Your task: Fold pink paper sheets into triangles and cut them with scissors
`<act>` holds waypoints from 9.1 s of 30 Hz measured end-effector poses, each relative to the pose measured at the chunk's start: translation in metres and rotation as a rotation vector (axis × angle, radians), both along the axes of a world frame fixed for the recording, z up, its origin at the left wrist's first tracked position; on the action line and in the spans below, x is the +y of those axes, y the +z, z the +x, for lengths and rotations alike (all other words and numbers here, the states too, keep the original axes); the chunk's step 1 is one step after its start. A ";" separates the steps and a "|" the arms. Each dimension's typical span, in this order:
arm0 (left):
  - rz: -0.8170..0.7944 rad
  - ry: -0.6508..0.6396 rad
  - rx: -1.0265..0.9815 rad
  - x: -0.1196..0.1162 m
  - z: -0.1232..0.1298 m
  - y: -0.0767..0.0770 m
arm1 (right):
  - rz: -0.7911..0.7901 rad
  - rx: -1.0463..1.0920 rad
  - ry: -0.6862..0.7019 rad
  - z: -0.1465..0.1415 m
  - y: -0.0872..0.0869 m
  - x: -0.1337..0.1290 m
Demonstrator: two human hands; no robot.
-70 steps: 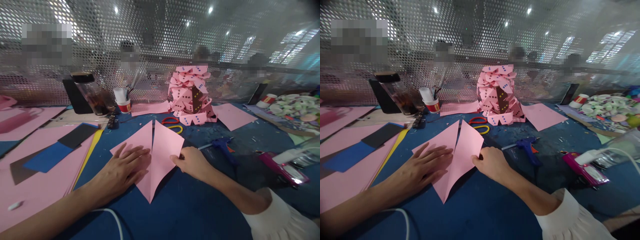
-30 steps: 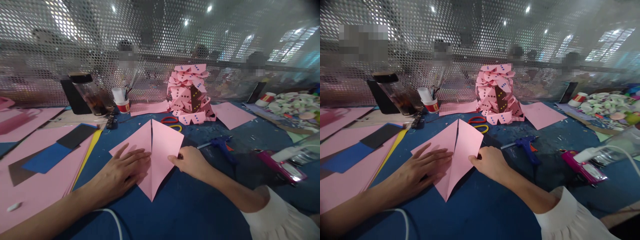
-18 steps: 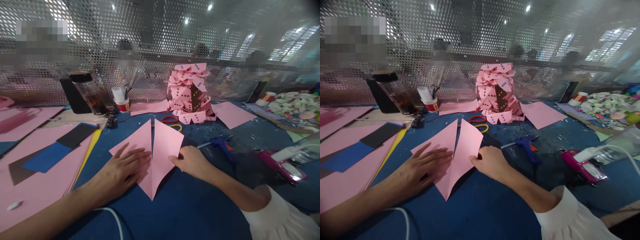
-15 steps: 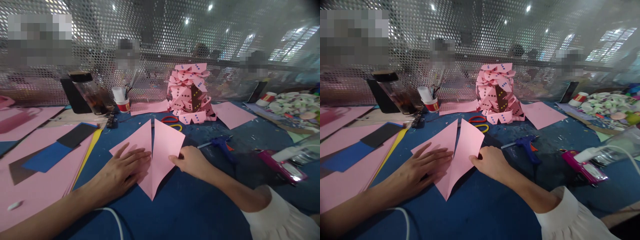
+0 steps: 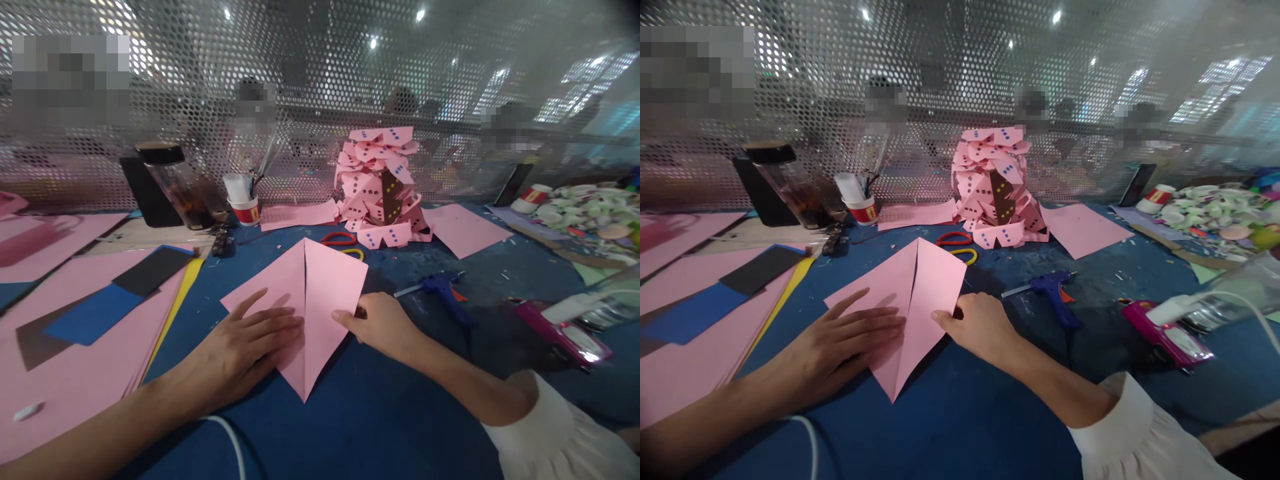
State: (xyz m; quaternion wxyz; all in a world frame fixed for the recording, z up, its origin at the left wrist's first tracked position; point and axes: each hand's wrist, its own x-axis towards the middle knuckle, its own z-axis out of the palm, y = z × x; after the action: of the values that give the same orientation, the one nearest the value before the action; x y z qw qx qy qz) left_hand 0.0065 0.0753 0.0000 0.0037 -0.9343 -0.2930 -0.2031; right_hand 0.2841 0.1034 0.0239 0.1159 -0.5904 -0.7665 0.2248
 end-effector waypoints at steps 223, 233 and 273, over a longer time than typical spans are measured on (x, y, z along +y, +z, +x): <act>-0.012 -0.047 0.055 -0.009 0.003 -0.006 | 0.084 0.087 0.122 -0.011 0.000 -0.014; 0.008 -0.056 0.080 -0.012 0.006 -0.005 | 0.088 0.110 0.110 -0.012 -0.003 -0.013; -0.096 -0.099 0.093 -0.015 0.004 0.006 | 0.053 0.037 0.123 -0.010 -0.003 -0.013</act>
State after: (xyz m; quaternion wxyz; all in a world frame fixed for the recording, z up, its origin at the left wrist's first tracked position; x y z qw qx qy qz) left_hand 0.0107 0.0599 0.0056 -0.0373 -0.9551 -0.2554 -0.1452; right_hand 0.2740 0.0905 0.0207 0.1314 -0.5348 -0.8046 0.2220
